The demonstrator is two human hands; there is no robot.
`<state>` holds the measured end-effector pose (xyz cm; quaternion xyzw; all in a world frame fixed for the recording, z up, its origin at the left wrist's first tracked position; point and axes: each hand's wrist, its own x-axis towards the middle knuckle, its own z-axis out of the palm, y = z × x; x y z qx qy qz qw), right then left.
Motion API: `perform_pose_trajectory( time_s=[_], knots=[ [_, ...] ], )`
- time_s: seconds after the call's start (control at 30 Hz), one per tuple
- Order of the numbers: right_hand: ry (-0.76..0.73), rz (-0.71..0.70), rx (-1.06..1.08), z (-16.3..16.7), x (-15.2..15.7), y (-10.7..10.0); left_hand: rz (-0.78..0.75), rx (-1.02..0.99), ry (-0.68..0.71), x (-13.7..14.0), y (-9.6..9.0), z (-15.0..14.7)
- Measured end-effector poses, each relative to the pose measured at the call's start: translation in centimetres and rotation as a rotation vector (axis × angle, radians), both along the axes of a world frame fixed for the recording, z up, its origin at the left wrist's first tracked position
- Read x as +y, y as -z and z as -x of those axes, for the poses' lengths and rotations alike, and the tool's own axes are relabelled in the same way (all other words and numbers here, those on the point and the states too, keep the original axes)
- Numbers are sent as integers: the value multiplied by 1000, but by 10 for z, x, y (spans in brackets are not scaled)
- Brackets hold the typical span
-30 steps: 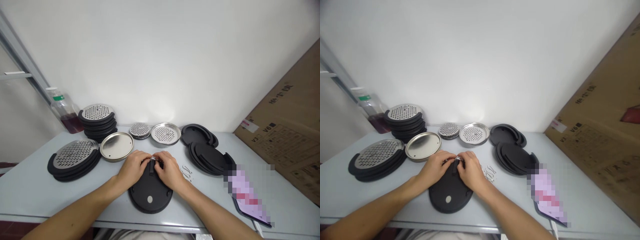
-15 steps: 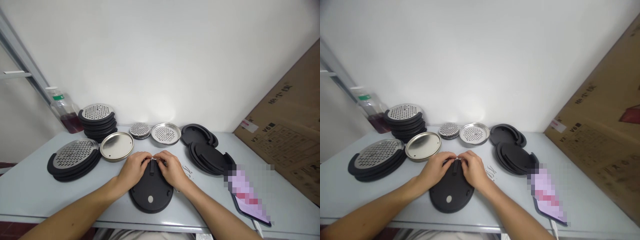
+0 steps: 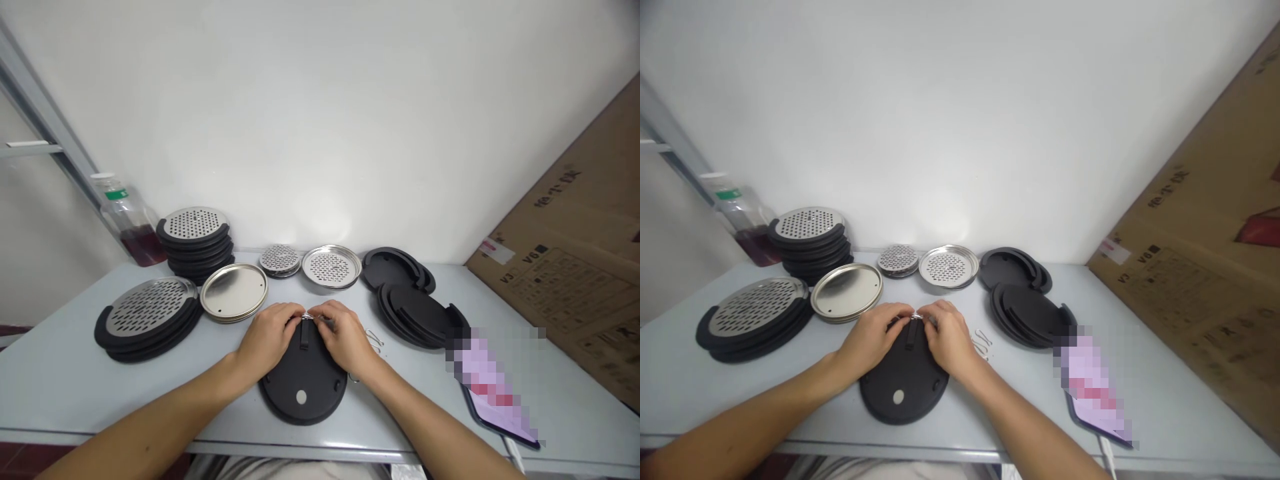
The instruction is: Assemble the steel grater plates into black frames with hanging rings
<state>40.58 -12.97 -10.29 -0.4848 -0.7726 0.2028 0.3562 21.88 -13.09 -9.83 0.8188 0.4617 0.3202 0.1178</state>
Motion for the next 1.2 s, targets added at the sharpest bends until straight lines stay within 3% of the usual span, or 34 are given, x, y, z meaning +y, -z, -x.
perform_pose_trajectory(
  time_s=[0.8,1.2],
  knots=[
    [4,86,44,6,-5,9,38,-56,19,0,0,0],
    [63,45,42,11,-8,9,20,-46,23,-1,2,0]
  ],
)
